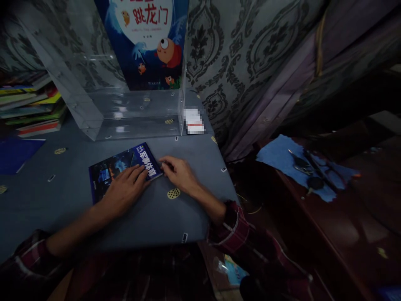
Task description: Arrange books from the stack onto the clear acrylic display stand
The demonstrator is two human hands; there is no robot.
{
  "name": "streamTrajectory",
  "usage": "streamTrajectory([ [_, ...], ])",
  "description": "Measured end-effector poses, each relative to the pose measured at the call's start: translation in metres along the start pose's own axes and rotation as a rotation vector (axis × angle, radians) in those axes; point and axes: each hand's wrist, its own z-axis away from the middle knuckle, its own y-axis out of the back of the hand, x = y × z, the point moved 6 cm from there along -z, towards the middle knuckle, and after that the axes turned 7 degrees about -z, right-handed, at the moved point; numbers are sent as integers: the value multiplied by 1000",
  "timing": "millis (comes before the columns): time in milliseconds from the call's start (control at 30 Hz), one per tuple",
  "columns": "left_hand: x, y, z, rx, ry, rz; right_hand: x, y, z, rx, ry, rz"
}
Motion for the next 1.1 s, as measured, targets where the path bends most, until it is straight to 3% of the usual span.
streamTrajectory([
  [133,-2,8,-1,28,68,132,1,1,-1,18,-4,-40],
  [533,0,7,-1,40,86,132,-5,6,1,93,16,-74],
  [700,-3,8,3,-16,35,140,-16,-6,7,-58,71,4],
  [800,-21,21,16,-19,48,138,-20,-12,11,-120,108,141],
  [1000,-81,56,75,55,300,52,-21,-12,4,-68,162,223],
  [1100,-90,58,98,29,268,62,-21,-15,-5,-88,213,278],
])
